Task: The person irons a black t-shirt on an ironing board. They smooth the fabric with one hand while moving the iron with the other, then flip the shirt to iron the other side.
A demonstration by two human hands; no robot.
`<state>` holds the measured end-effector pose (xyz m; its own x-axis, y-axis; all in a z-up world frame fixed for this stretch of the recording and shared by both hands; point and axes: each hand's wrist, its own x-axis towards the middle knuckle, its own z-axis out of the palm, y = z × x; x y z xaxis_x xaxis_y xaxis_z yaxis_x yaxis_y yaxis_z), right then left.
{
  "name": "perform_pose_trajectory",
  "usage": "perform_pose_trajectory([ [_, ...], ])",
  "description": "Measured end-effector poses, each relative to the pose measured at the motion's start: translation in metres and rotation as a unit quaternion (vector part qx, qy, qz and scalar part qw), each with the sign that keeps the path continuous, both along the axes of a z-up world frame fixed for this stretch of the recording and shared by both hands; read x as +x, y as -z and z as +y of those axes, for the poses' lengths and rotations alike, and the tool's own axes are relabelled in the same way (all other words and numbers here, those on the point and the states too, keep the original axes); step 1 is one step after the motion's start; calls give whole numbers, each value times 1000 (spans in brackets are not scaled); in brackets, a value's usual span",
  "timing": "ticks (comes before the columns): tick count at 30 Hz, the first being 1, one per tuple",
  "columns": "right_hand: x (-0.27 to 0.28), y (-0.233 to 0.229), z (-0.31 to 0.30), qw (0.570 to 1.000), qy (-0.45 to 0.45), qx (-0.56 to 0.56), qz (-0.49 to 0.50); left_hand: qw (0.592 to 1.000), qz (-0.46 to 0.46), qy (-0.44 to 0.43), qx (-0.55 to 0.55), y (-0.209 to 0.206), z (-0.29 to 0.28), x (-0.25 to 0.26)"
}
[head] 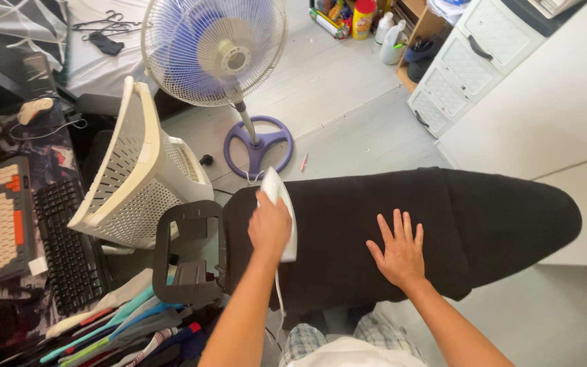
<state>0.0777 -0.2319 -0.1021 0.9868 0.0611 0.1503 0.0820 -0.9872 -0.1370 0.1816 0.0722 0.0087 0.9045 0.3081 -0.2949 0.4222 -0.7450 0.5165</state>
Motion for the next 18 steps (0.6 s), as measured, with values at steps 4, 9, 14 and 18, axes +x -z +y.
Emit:
perform_pose_trajectory([
  [4, 1, -1, 1, 1000, 2, -4, 11, 999, 21, 26, -14, -2, -16, -94],
  [9, 1, 1, 0, 1000, 4, -9, 18, 997, 58, 27, -44, 3, -45, -177],
  [14, 1, -3, 2, 999, 7, -19, 28, 999, 35, 12, -31, 7, -65, -141],
  [18, 2, -4, 4, 1000, 10, -15, 26, 1000, 15, 13, -7, 11, -74, -64],
])
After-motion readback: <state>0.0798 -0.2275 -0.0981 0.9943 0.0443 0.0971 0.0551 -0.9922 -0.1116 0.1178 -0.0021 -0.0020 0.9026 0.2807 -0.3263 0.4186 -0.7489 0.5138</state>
